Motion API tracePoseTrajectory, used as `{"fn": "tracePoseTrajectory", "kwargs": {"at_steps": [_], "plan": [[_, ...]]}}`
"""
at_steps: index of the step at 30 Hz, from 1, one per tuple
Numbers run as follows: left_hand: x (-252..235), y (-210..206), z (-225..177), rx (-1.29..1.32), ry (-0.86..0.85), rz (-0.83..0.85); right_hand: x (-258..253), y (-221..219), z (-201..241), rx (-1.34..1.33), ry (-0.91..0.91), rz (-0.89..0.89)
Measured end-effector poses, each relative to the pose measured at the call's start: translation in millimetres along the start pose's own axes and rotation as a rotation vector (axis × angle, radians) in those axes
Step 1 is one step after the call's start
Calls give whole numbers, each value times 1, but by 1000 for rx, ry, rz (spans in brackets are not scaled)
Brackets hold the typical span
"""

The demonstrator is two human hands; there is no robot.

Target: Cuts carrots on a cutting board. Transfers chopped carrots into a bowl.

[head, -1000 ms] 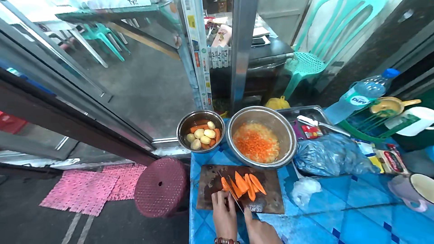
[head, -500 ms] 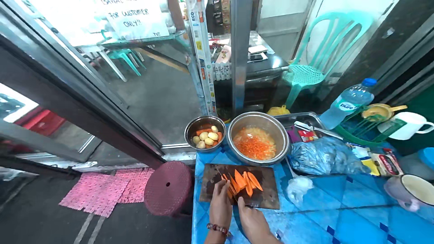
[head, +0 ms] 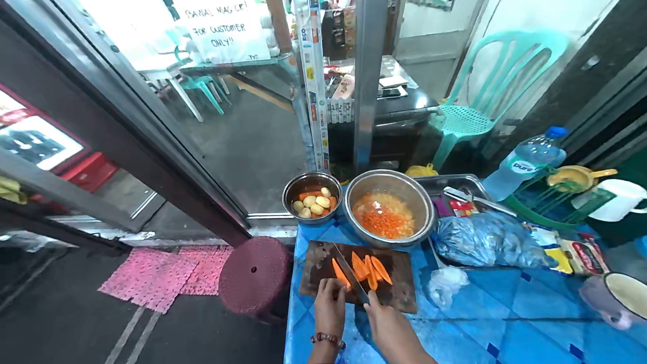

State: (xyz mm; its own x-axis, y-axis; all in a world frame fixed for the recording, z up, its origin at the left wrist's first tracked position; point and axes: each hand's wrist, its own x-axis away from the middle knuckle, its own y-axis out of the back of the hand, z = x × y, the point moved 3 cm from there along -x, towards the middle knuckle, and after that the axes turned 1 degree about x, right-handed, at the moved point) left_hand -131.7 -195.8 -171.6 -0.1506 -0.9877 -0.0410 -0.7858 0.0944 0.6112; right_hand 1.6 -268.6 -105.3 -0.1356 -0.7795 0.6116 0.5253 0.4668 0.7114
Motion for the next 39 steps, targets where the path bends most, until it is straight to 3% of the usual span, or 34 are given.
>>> {"fn": "tracePoseTrajectory", "kwargs": {"at_steps": [7, 22, 25, 28, 31, 33, 37, 39], "plan": [[0, -1, 0, 6, -4, -40, 1, 0, 11, 103, -32, 27], [0, -2, 1, -20, 24, -23, 4, 0, 18, 65, -54, 71], [-16, 15, -20, -107, 76, -4, 4, -4, 20, 59, -64, 57], [-61, 28, -63, -209, -97, -22, 5, -3, 21, 50, -75, 67], [-110, 11, -93, -267, -241, 214, 4, -3, 22, 55, -76, 57], [-125, -6, -99, -296, -318, 283, 3, -4, 21, 55, -81, 51], [-125, -10, -83, -273, -456, 135, 2, -3, 20, 45, -81, 71], [-120, -11, -70, -204, -394, 35, 1, -3, 20, 37, -81, 86]]}}
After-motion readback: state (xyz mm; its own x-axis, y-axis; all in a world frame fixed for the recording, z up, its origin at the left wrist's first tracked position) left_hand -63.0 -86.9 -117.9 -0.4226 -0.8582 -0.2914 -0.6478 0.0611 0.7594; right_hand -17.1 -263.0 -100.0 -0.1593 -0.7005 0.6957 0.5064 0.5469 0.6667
